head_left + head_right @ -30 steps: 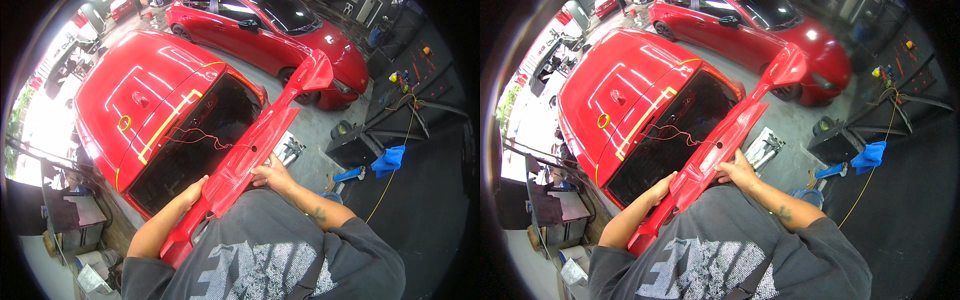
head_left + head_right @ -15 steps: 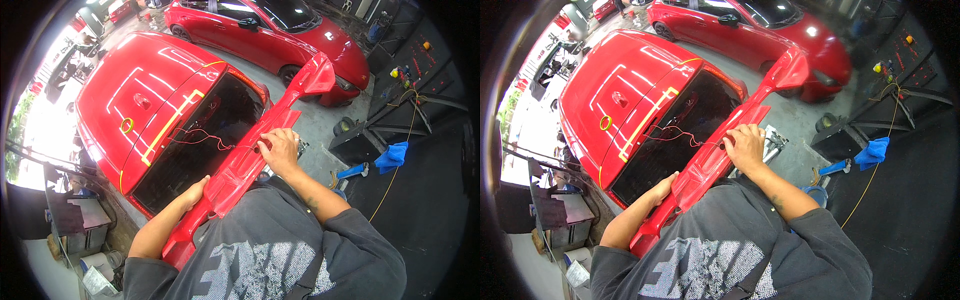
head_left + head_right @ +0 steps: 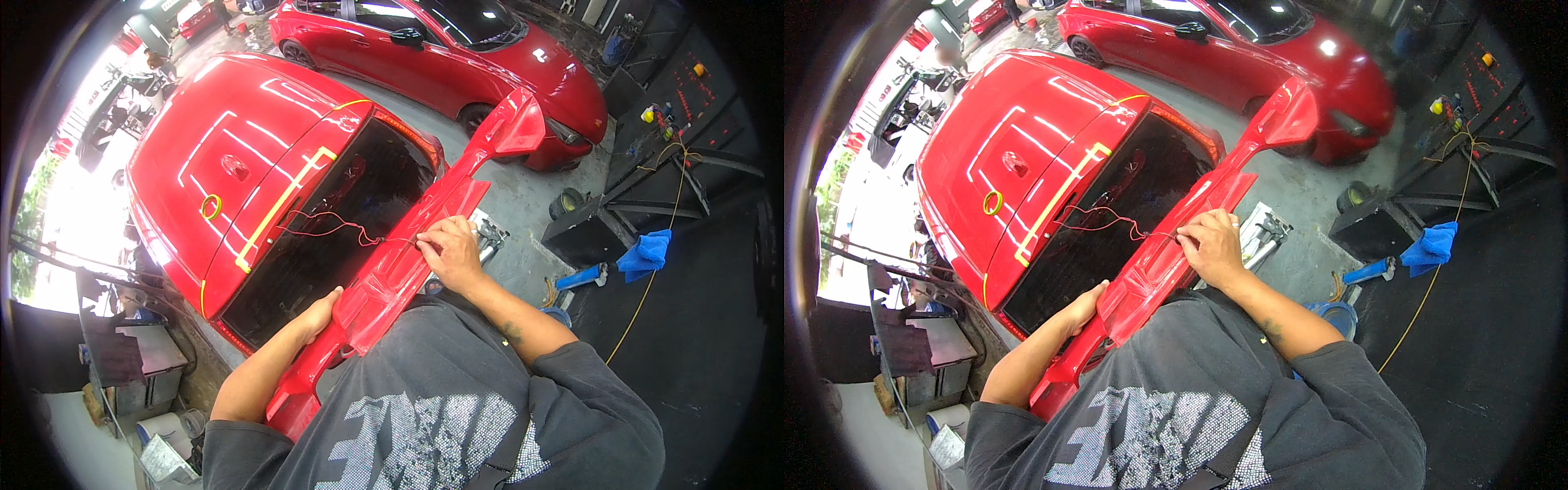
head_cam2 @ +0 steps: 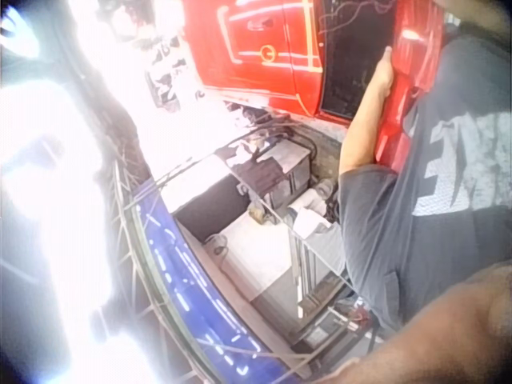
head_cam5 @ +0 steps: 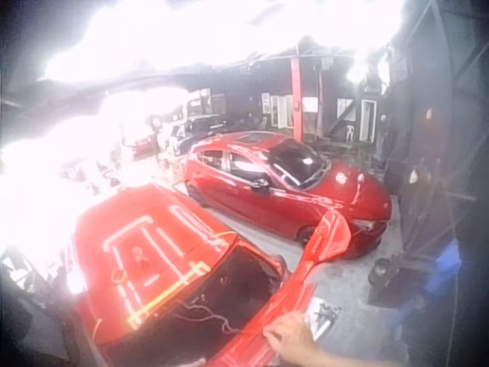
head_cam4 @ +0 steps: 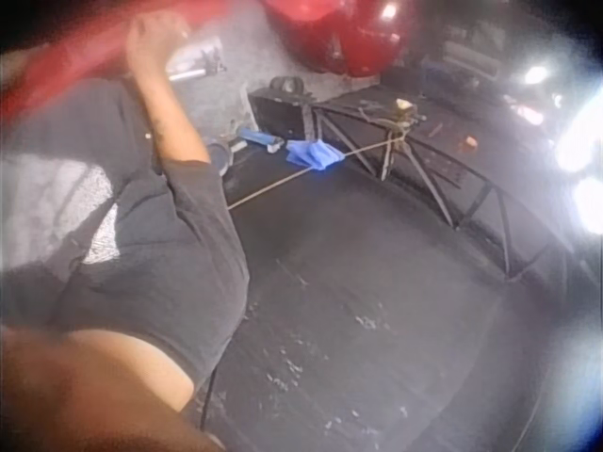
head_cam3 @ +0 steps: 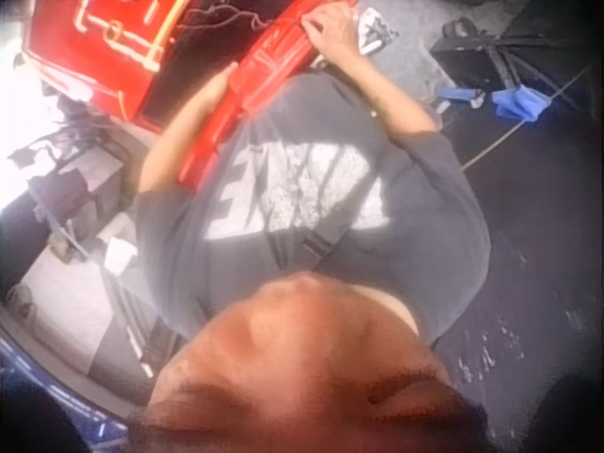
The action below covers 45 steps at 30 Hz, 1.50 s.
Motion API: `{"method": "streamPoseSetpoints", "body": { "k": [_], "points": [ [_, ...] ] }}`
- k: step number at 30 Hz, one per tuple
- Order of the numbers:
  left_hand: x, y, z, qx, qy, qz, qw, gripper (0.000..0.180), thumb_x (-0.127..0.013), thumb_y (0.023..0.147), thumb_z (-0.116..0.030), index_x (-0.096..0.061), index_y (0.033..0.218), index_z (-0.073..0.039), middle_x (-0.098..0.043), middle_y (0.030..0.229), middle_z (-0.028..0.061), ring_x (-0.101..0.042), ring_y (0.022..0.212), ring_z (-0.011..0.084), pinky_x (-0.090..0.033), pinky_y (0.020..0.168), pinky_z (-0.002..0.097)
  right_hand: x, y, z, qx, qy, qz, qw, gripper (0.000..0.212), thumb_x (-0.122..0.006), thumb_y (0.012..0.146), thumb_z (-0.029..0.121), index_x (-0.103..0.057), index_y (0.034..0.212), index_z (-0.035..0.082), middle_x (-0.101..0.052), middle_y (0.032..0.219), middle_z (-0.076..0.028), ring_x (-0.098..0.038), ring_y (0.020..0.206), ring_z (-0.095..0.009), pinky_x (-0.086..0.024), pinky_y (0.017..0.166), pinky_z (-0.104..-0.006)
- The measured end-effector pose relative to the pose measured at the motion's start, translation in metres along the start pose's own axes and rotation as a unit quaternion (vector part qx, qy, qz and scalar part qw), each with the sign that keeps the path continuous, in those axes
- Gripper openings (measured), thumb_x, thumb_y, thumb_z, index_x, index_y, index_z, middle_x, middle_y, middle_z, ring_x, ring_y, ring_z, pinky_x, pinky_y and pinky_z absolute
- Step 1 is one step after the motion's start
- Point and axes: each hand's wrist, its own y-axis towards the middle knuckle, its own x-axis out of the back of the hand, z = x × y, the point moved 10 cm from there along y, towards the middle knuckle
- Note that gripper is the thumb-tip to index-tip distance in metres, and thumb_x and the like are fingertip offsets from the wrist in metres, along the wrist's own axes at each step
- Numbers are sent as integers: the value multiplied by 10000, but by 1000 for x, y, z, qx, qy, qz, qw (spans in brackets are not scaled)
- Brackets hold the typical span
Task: The person holds a red car spoiler and aligns it against the rear of a red hatchback. He uses yellow tape to mark alignment and threads a red wire through the spoiler, while a coworker assists by holding the part in place.
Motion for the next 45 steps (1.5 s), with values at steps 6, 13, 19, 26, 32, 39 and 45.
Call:
{"method": "streamPoseSetpoints", "body": {
  "k": [6, 13, 19, 26, 32, 39, 45],
  "points": [
    [-3, -4, -5, 1, 8, -21, 1000, 688, -294, 1203, -574, -741, 1374, -79, -807, 1260, 146, -789, 1059, 250, -609, 1020, 442, 3, 3, 8, 39, 29, 11, 999, 174, -868, 836, 204, -851, 991, 129, -767, 999, -19, -648, 1051, -269, -444, 1001, -458],
    [0, 1, -2, -2, 15, -20, 1000, 690, -301, 1202, -575, -739, 1378, -72, -796, 1266, 160, -781, 1071, 270, -603, 1019, 452, -7, 8, 25, 19, -1, 64, 998, 289, -814, 853, 178, -832, 1129, 96, -708, 1161, -87, -611, 1167, -312, -442, 1016, -483],
    [-4, -2, -6, -3, 25, -16, 1000, 707, -322, 1195, -589, -727, 1401, -48, -765, 1329, 180, -754, 1134, 307, -564, 1065, 470, -18, 17, 34, 66, -16, 145, 987, 251, -775, 829, 109, -820, 1074, 139, -627, 1380, -133, -470, 1457, -431, -367, 1183, -606],
    [-5, -3, -4, -5, 1, -9, 1000, 692, -300, 1205, -563, -713, 1420, -51, -765, 1337, 181, -757, 1142, 301, -569, 1075, 475, -14, -1, 44, 126, 94, 234, 959, 177, -772, 798, 71, -727, 959, 129, -611, 1436, -124, -410, 1540, -462, -309, 1216, -668],
    [-12, -17, -13, -5, 22, -13, 1000, 698, -277, 1203, -576, -729, 1413, -87, -797, 1274, 161, -789, 1090, 287, -624, 1016, 470, 1, -14, 65, 148, 123, 253, 948, 297, -812, 788, 172, -730, 1069, 120, -658, 1257, -93, -513, 1419, -389, -322, 1207, -613],
    [-12, -19, -20, -18, 34, -18, 999, 679, -296, 1201, -571, -736, 1402, -95, -791, 1280, 177, -801, 1038, 291, -643, 973, 470, -10, -16, 78, 189, 105, 319, 923, 413, -808, 842, 250, -779, 1231, 117, -674, 1150, -86, -578, 1274, -324, -338, 1201, -567],
    [-10, -13, -13, -10, 10, -6, 1000, 680, -289, 1217, -532, -688, 1448, -33, -753, 1361, 171, -746, 1164, 291, -555, 1093, 451, 5, -23, 83, 241, 53, 256, 935, 453, -811, 927, 345, -794, 1324, 130, -671, 1243, -102, -566, 1329, -337, -382, 1179, -567]
  ]
}}
